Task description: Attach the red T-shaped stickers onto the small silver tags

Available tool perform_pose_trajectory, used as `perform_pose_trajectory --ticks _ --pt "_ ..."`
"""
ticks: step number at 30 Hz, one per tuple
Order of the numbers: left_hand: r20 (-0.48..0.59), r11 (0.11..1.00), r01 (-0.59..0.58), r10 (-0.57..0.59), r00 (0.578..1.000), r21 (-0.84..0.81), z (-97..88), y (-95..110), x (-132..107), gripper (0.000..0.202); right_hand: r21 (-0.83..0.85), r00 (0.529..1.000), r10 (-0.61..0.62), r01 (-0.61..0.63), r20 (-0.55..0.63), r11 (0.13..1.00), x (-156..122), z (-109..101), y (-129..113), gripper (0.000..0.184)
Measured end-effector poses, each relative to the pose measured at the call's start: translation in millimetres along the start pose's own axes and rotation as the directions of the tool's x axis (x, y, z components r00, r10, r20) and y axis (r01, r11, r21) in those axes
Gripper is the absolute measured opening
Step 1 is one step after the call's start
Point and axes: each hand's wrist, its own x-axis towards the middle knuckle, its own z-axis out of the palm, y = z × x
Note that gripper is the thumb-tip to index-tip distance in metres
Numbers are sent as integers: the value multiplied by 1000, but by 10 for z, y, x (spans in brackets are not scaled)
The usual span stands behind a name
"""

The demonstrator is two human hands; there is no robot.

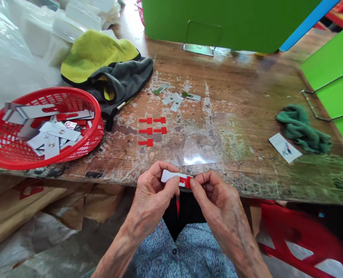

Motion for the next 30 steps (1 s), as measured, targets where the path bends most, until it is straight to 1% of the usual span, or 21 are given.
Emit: perform_pose_trajectory --ticks 4,8,10,12,14,16,17,19,21,23,26,28,30 --pt "-4 1000 1 -1 1000 3 8 6 12 13 43 999 -16 18 -45 999 5 29 18 23" --pt "-7 1000 -19 19 1000 -5 6 -8 21 12 161 994 -16 33 -106 986 14 71 39 19" --pt "-12 1000 -23 23 1000 -12 -2 -17 21 11 247 994 -31 57 -108 967 24 63 33 30" --pt "-15 1000 -23 23 1000 -14 -11 -20 16 11 327 997 -42 60 -61 943 35 31 21 37" --pt "-20 1000 -26 26 999 -14 -16 -14 12 12 369 999 -34 35 -8 929 39 -11 9 31" --pt "-21 999 -32 31 999 -14 -15 -3 11 11 372 999 -14 -1 39 928 37 -47 -1 21" --pt "-19 999 -33 32 999 -15 -13 1 12 11 365 998 -3 -21 66 931 35 -60 -6 19" --pt "-14 999 -32 32 999 -17 -8 4 14 11 343 992 20 -61 123 937 35 -69 -19 22" --pt "-6 1000 -25 25 1000 -18 -7 0 12 12 342 987 41 -92 154 935 44 -63 -28 26" --pt "6 1000 -22 22 1000 -18 -14 -11 6 11 378 982 46 -115 186 919 60 -56 -29 28" --pt "11 1000 -25 25 1000 -20 -33 -24 -8 10 470 965 52 -171 255 866 80 -60 -19 29" --pt "4 999 -28 28 1000 -22 -41 -26 -13 10 504 963 65 -194 261 842 89 -69 -14 29" --pt "6 999 -24 24 1000 -25 -44 -19 -12 10 479 970 68 -175 232 860 98 -68 -14 32"
